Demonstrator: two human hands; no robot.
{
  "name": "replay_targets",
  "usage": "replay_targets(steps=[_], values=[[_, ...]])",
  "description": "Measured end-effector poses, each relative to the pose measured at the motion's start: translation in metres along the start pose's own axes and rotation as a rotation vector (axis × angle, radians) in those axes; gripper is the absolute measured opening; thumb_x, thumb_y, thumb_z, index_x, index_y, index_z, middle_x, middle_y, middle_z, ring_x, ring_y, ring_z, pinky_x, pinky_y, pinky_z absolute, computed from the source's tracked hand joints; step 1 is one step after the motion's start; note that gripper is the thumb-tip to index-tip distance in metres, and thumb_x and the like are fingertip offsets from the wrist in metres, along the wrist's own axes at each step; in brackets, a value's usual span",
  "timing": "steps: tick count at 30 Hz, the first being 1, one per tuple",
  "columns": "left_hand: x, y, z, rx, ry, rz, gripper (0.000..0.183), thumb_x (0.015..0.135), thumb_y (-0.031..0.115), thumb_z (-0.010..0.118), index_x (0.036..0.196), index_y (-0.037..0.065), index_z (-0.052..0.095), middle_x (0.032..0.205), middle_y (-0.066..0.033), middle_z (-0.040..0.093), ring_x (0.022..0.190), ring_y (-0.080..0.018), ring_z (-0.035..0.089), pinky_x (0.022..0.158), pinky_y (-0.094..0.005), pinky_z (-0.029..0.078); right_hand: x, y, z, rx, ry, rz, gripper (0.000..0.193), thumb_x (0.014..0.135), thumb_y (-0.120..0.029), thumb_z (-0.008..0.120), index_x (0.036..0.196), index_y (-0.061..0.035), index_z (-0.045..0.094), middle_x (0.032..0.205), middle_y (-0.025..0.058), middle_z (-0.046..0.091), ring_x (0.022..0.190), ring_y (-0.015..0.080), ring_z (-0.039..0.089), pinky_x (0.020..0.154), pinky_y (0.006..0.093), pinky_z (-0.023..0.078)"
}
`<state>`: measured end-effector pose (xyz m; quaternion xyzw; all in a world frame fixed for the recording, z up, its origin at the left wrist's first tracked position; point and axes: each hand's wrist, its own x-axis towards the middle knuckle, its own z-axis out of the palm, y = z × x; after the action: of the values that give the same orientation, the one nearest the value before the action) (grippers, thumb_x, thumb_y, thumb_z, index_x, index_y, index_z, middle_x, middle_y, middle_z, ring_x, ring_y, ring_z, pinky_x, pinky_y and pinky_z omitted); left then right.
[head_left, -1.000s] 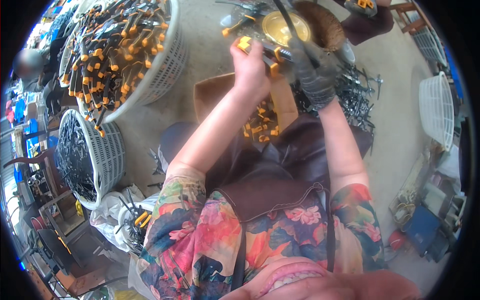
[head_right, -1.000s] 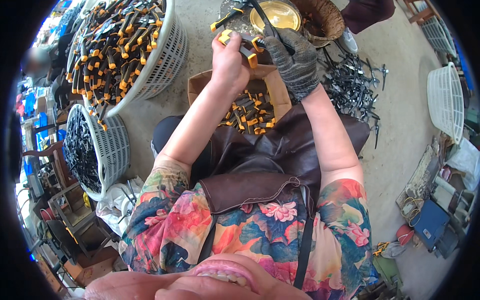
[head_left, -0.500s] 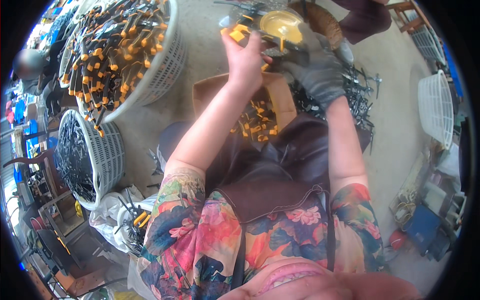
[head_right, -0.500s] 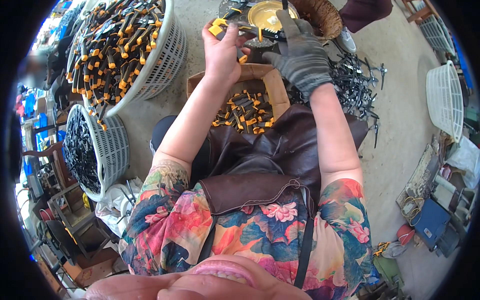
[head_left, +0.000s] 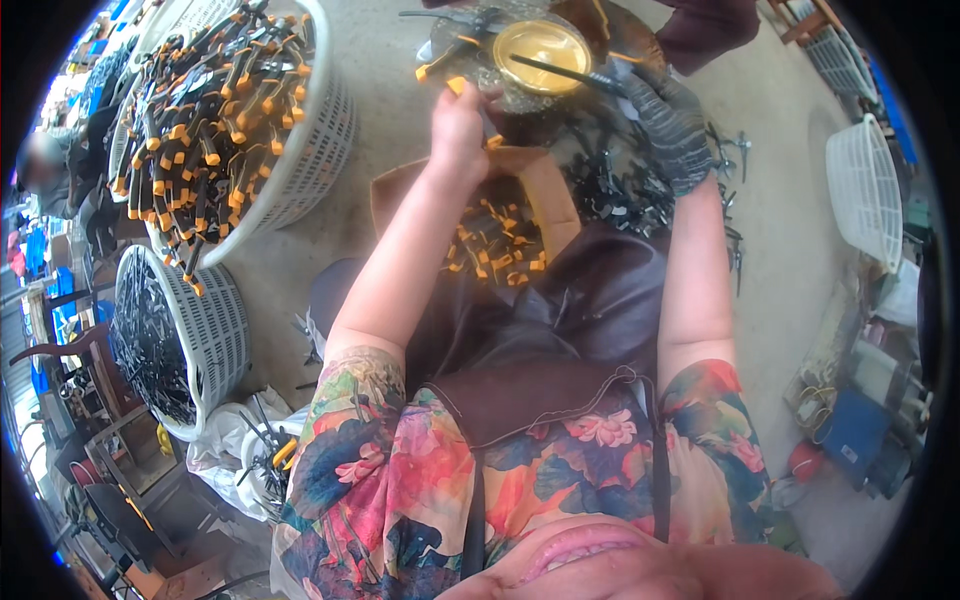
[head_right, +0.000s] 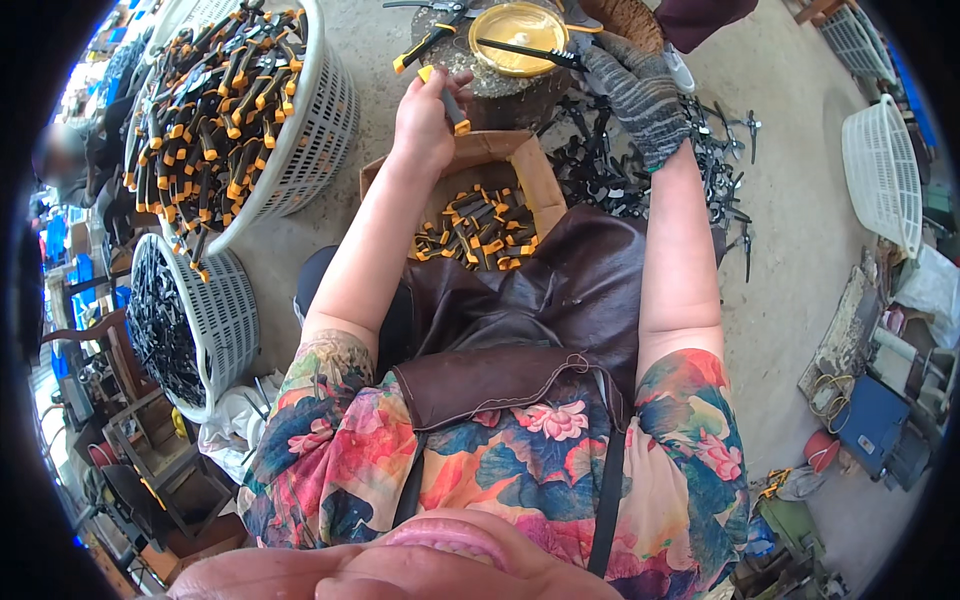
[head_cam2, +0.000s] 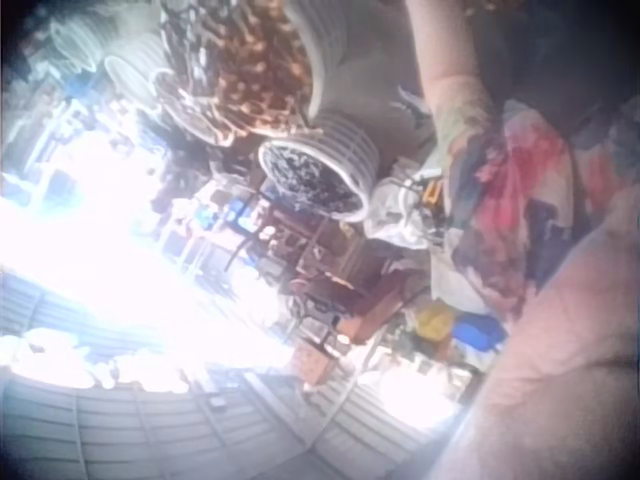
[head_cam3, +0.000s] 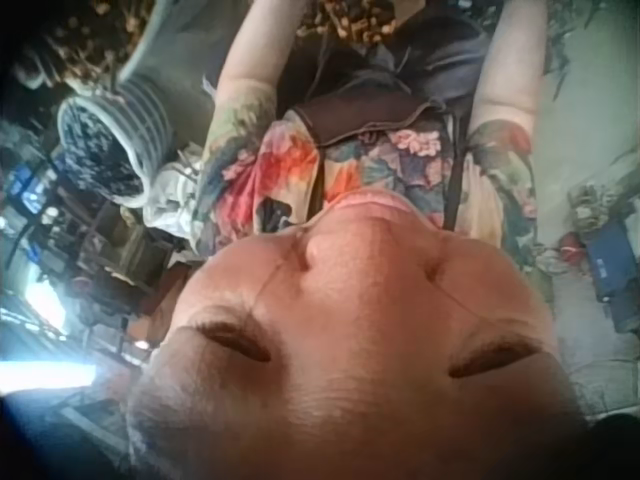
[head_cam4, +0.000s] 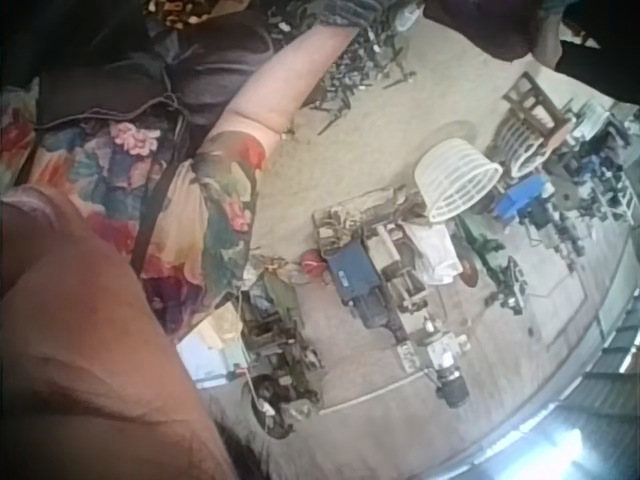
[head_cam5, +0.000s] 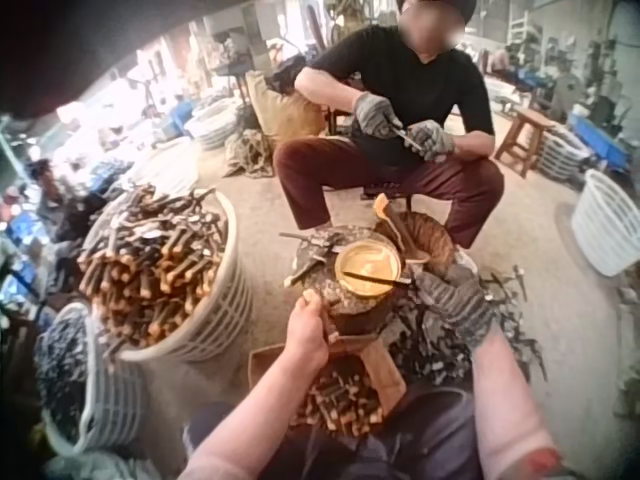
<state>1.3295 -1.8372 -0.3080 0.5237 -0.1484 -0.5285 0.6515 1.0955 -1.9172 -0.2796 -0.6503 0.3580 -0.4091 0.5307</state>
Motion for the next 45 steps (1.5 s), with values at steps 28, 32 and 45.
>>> replay_targets(steps=[28, 32, 45], values=[[0.007, -0.014, 0.013, 0.054, -0.071, -0.048, 0.025, 0.097, 0.010, 0.045, 0.121, 0.001, 0.042, 0.121, -0.0127, 0.054, 0.104, -0.0229, 0.058, 0.081, -0.0343, 0.049, 0.015, 0.001, 0.007, 0.220, 0.146, 0.272, 0.029, 0.087, -0.020, 0.066, 0.107, 0.0012, 0.064, 0.085, 0.0053, 0.067, 0.064, 0.0074, 0.059, 0.052, 0.0209, 0.048], [0.000, -0.002, 0.014, -0.056, -0.093, -0.022, 0.023, 0.098, 0.011, 0.044, 0.118, 0.001, 0.040, 0.117, -0.0155, 0.055, 0.101, -0.0255, 0.062, 0.079, -0.0356, 0.052, 0.006, -0.003, -0.002, 0.449, 0.203, 0.318, 0.027, 0.086, -0.017, 0.067, 0.107, 0.0001, 0.064, 0.090, 0.0053, 0.066, 0.073, 0.0095, 0.061, 0.057, 0.0221, 0.049], [0.009, 0.021, -0.008, -0.345, -0.083, -0.028, 0.028, 0.100, 0.017, 0.038, 0.116, -0.006, 0.040, 0.105, -0.0193, 0.058, 0.095, -0.0300, 0.063, 0.079, -0.0370, 0.057, -0.026, -0.032, 0.028, 0.014, 0.161, -0.111, 0.026, 0.086, -0.015, 0.066, 0.106, 0.0005, 0.066, 0.096, 0.0049, 0.068, 0.087, 0.0089, 0.060, 0.080, 0.0247, 0.048]])
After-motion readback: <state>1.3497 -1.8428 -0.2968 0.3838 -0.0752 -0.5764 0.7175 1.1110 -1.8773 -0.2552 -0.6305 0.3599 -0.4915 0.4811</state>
